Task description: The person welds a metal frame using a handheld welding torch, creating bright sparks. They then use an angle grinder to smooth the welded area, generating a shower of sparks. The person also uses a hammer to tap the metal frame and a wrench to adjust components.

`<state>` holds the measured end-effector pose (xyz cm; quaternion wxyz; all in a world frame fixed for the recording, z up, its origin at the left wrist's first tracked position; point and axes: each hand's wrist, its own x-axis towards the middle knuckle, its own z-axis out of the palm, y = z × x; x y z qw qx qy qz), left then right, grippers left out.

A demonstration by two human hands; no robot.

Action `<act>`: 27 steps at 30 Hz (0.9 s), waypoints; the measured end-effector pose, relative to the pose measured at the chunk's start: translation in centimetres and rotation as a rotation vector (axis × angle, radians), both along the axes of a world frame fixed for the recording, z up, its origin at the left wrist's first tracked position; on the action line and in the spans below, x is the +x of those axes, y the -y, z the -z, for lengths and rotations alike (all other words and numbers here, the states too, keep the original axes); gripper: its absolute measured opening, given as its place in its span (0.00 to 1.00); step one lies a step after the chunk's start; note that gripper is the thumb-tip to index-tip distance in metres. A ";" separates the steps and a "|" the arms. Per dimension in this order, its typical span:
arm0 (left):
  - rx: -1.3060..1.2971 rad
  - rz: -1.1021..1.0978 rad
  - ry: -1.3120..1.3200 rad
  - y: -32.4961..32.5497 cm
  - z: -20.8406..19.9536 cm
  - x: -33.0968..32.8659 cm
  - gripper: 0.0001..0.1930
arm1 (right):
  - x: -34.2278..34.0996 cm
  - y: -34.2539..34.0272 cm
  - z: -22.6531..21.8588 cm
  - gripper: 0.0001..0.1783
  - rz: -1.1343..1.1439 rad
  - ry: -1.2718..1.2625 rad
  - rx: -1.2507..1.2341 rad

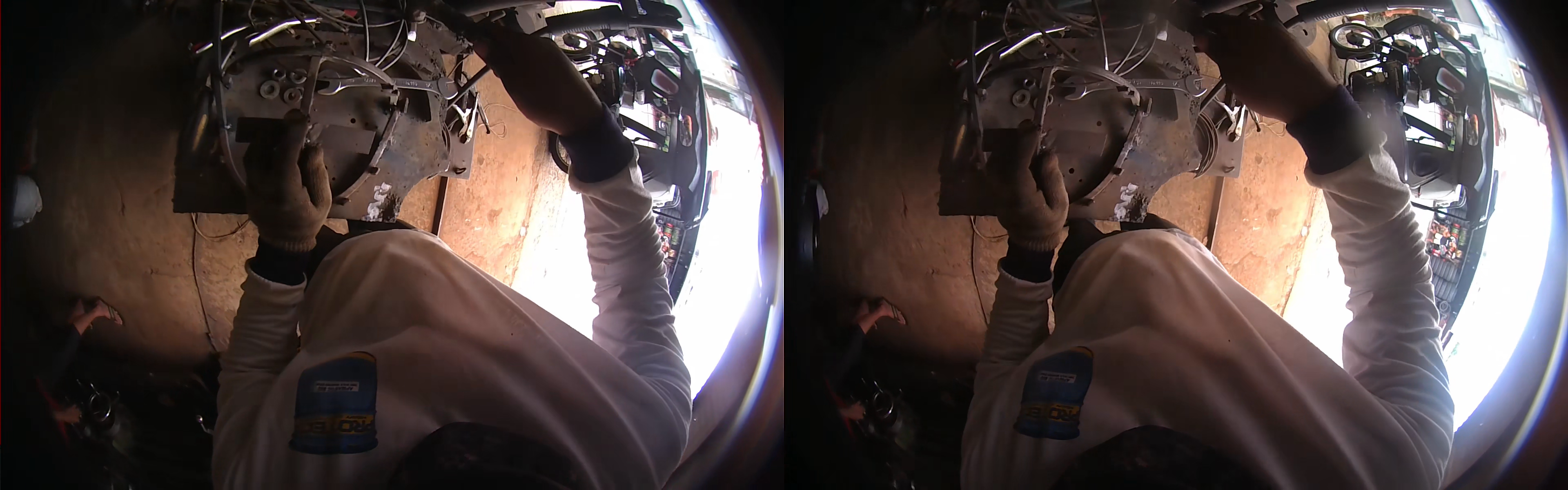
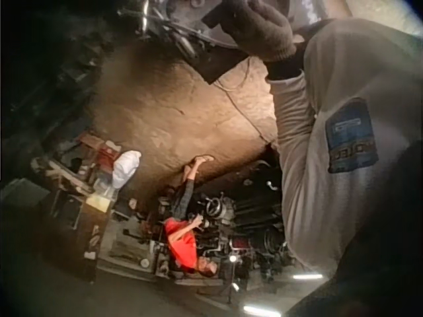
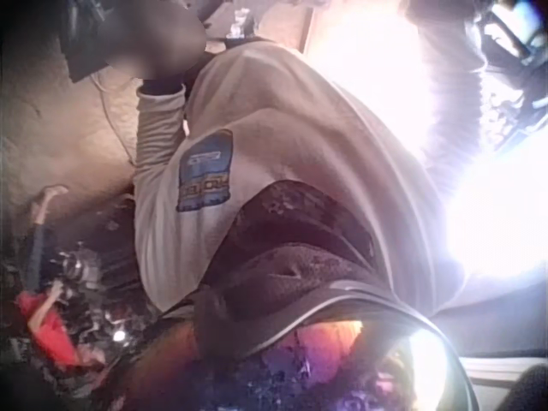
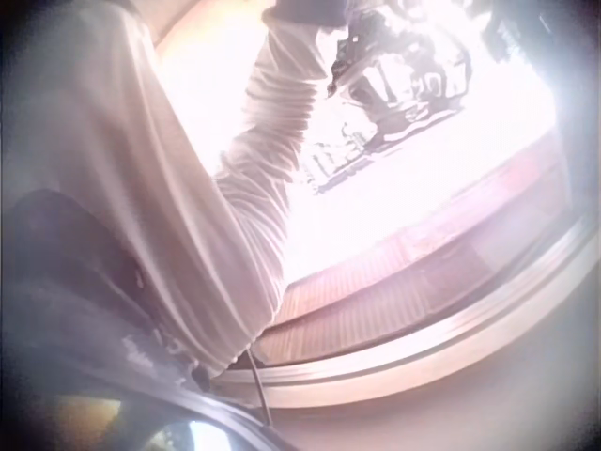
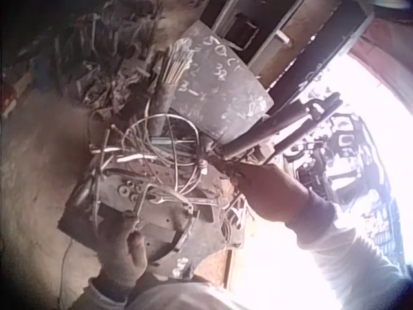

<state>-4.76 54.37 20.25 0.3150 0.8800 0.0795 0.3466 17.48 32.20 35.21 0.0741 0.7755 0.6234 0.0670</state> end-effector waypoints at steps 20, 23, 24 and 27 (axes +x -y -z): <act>0.028 0.007 -0.041 0.2 -0.4 -0.1 0.16 | -1.4 1.3 1.1 0.11 0.272 -0.373 -0.130; 0.038 -0.025 -0.004 0.2 -0.1 0.1 0.16 | -0.4 0.3 -0.9 0.21 0.136 0.017 -0.082; 0.031 -0.027 -0.001 0.2 -0.1 0.1 0.17 | 0.0 0.1 -1.2 0.22 0.037 0.196 -0.072; -0.003 -0.016 0.013 0.4 0.4 0.2 0.17 | -2.6 1.1 1.9 0.18 0.220 -0.253 -0.031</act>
